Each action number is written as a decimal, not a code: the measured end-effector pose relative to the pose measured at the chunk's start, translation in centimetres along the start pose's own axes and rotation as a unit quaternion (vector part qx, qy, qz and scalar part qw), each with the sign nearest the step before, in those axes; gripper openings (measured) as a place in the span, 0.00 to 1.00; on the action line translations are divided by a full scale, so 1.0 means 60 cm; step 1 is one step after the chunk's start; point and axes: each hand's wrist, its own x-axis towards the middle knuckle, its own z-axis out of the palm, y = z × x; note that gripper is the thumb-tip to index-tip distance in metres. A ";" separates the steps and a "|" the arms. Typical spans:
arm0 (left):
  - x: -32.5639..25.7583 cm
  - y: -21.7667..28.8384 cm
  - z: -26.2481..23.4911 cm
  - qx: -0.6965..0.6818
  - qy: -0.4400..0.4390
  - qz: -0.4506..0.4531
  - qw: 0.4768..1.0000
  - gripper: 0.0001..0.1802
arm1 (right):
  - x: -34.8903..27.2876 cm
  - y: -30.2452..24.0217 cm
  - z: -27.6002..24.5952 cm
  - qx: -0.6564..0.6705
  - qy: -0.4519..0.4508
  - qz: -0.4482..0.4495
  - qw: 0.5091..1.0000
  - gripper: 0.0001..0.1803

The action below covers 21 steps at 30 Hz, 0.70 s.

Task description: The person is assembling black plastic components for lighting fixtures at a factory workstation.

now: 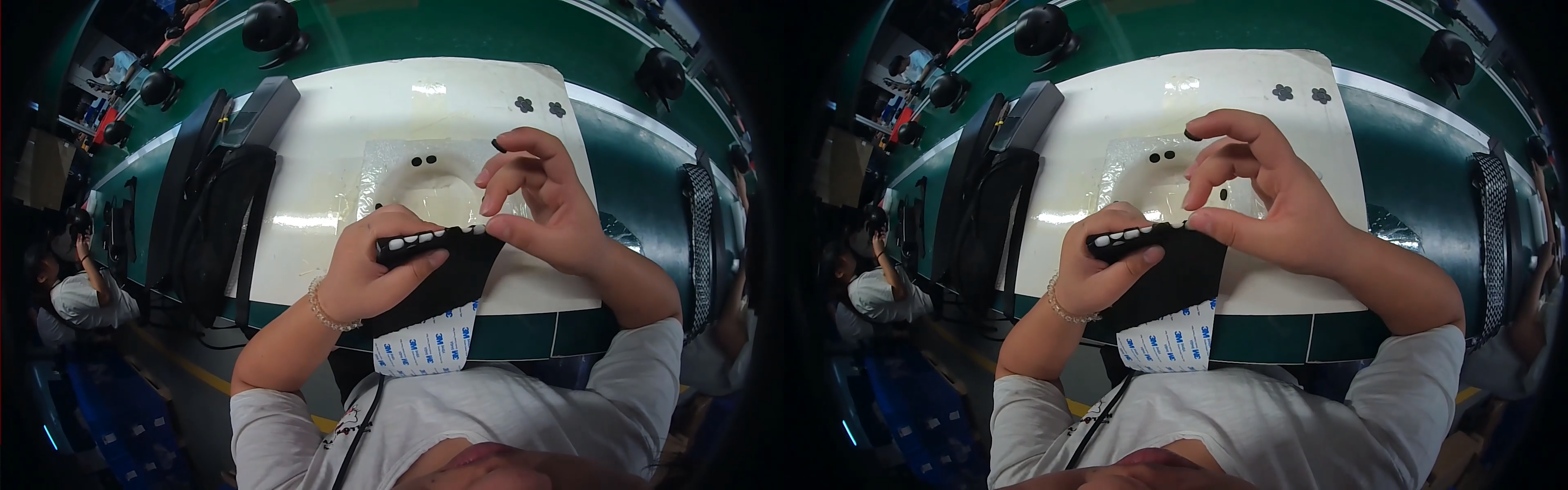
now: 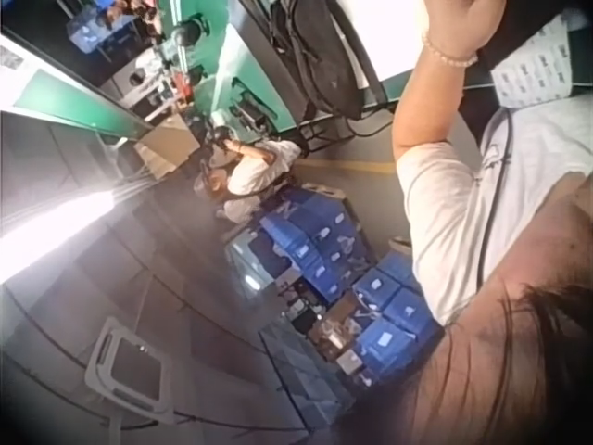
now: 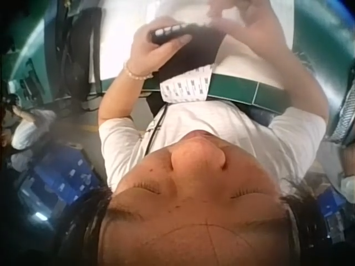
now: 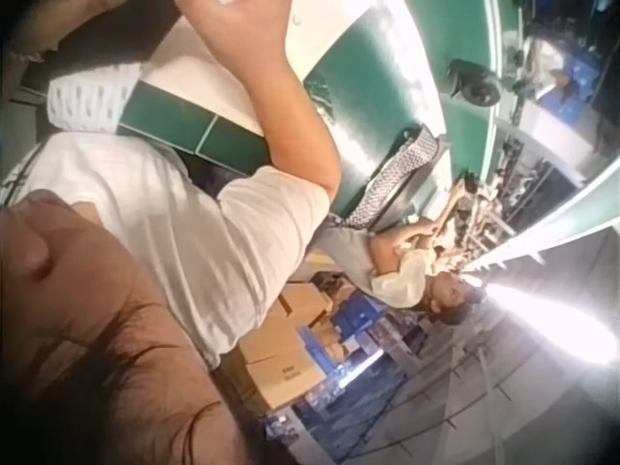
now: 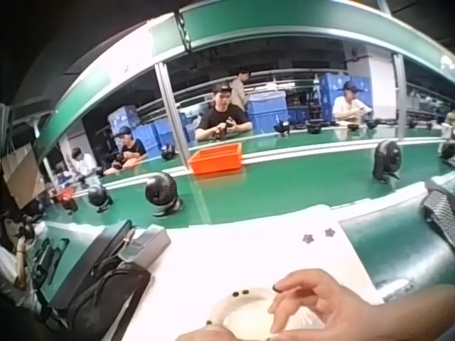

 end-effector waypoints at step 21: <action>0.002 0.002 0.002 0.026 -0.007 0.000 1.000 0.12 | 0.008 -0.029 0.008 -0.125 0.003 0.011 0.992 0.06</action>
